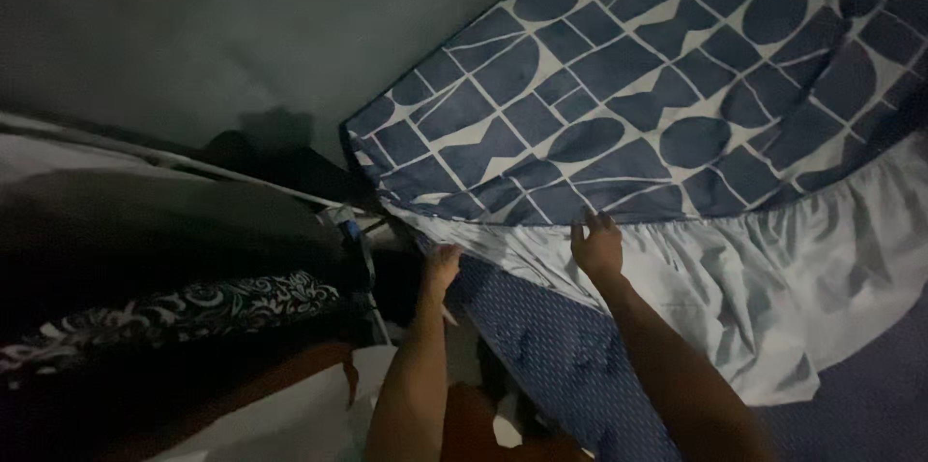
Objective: The person folds a white patterned cloth and places it on a desk. They then pick up a purple cap and place it on the desk. The person removes a blue pillow and a body pillow from the bed and places them on the floor. Finally, they remove the fitted sheet from the mattress, shake it out, and begin to refit it.
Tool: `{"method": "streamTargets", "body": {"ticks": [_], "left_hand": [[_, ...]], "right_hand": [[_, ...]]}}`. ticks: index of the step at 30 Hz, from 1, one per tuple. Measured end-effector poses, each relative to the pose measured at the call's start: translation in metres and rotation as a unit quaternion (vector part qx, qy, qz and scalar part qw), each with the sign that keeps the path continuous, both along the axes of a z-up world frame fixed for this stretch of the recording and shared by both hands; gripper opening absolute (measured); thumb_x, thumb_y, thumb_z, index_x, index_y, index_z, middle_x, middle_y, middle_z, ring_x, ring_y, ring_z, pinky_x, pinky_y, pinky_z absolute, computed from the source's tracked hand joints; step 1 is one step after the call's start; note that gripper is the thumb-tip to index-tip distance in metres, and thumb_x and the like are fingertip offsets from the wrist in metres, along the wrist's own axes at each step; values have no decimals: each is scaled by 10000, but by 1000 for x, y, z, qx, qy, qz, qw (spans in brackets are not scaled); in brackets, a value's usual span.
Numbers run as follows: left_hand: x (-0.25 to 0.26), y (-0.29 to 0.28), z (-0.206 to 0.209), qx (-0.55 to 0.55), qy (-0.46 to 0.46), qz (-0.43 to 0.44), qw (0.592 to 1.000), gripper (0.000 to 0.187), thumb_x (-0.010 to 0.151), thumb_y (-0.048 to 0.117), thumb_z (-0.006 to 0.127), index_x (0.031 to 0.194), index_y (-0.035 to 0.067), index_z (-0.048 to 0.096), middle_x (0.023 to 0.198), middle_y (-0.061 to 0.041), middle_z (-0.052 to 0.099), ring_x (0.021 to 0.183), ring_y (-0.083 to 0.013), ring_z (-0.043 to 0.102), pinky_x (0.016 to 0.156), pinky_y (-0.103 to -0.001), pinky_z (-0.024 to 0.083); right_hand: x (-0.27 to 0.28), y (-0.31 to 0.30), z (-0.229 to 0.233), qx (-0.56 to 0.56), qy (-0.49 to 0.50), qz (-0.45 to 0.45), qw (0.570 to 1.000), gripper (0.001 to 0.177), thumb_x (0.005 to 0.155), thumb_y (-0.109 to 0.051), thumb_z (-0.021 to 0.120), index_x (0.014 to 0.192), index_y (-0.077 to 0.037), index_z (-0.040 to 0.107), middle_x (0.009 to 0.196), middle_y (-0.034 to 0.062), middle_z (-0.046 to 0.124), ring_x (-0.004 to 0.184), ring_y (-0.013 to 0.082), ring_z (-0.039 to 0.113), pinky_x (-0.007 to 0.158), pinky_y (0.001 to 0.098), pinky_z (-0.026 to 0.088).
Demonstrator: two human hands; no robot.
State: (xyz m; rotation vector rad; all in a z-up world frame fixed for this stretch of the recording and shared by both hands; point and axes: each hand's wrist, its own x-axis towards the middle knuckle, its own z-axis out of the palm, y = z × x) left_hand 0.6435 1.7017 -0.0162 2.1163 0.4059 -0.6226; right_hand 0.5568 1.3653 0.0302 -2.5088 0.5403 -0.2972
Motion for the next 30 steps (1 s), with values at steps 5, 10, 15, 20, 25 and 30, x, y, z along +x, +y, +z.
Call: {"method": "streamTargets", "body": {"ticks": [5, 10, 15, 20, 25, 30], "left_hand": [[43, 7, -11, 36, -8, -5, 999, 525, 1058, 450, 567, 1181, -49, 673, 1090, -229, 673, 951, -371, 630, 818, -508, 505], [96, 42, -25, 87, -2, -10, 996, 558, 1091, 453, 538, 1235, -70, 671, 1174, -262, 673, 1038, -407, 636, 887, -532, 511], [181, 78, -53, 200, 60, -127, 970, 666, 1197, 463, 439, 1238, -136, 727, 1215, -344, 708, 1112, -485, 665, 943, -585, 520], [272, 113, -80, 106, -79, -57, 990, 510, 1042, 396, 532, 1336, -12, 618, 1301, -269, 640, 1179, -439, 611, 986, -517, 490], [340, 147, -108, 118, -120, -19, 986, 510, 968, 375, 585, 1361, 50, 613, 1347, -262, 619, 1234, -451, 584, 1028, -506, 474], [378, 172, -147, 132, -68, 33, 988, 666, 930, 527, 638, 1406, 73, 536, 1377, -231, 577, 1244, -435, 560, 1018, -507, 466]], "right_hand": [[40, 15, 16, 18, 29, 38, 999, 529, 987, -370, 578, 1414, -60, 596, 1375, 298, 585, 1211, 504, 572, 1001, 571, 476], [86, 35, 20, -28, 5, 82, 996, 547, 991, -375, 592, 1425, -41, 587, 1415, 320, 544, 1261, 527, 516, 1041, 590, 428], [149, 65, 18, -53, 6, 118, 992, 507, 1021, -360, 553, 1441, -76, 565, 1460, 288, 547, 1312, 492, 521, 1102, 552, 413], [259, 99, 5, -75, 73, 143, 984, 578, 1008, -386, 567, 1501, -88, 522, 1459, 273, 506, 1340, 484, 483, 1124, 567, 395], [352, 146, -29, -63, 104, 166, 979, 574, 1018, -397, 551, 1522, -129, 498, 1544, 242, 426, 1394, 462, 391, 1145, 575, 353], [416, 188, -56, -95, 136, 193, 967, 596, 1005, -410, 509, 1545, -167, 444, 1601, 219, 359, 1449, 453, 316, 1151, 557, 287]]}}
